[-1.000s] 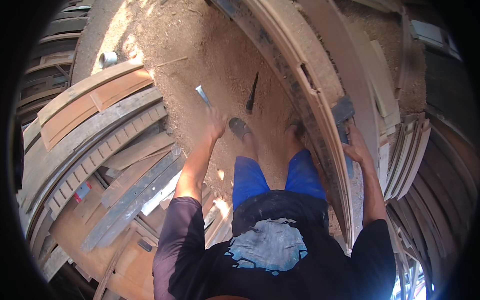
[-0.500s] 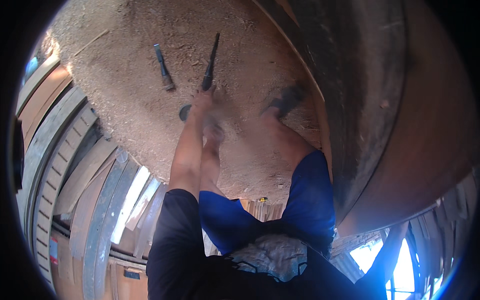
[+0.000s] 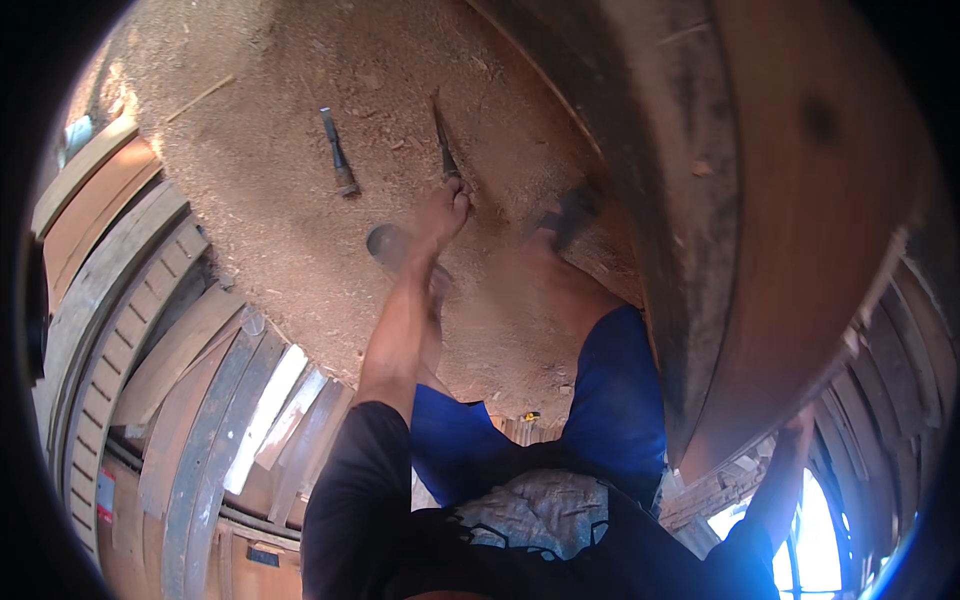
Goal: The person repeatedly strikes a wooden chisel with a mallet to split a long plank into smaller pieces. The person then moves the split pieces aside and continues the process on the remaining plank.
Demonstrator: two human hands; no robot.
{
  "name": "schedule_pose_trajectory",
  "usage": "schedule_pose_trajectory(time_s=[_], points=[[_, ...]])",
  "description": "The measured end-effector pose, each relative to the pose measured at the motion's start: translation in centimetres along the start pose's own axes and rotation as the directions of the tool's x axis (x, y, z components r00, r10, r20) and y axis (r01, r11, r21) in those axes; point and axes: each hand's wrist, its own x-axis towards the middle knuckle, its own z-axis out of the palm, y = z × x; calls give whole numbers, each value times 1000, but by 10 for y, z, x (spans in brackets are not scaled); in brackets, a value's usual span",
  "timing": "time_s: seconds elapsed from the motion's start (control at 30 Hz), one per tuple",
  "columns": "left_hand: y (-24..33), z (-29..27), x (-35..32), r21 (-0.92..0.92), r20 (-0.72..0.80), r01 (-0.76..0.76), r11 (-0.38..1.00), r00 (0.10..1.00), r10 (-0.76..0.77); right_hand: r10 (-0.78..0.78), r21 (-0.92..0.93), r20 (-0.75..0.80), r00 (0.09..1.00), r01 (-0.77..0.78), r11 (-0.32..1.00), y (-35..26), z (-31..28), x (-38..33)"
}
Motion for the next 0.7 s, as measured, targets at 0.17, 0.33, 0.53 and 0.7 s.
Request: schedule_pose_trajectory(time_s=[0.17,0.33,0.53,0.7], points=[[129,-34,-112,-506,-190,-81,859,982,-19,-240,-100,-21,970,237,966,-51,22,11],[249,-91,-211,-122,-343,-290,949,910,233,-264,-178,-95,960,244,953,1,29,31],[450,-179,-330,294,-416,-467,834,723,552,-497,-202,-121,859,468,860,-9,18,31],[577,-201,-382,814,-392,-252,524,428,815,-344,-137,172,923,369,919,-70,-42,5]])
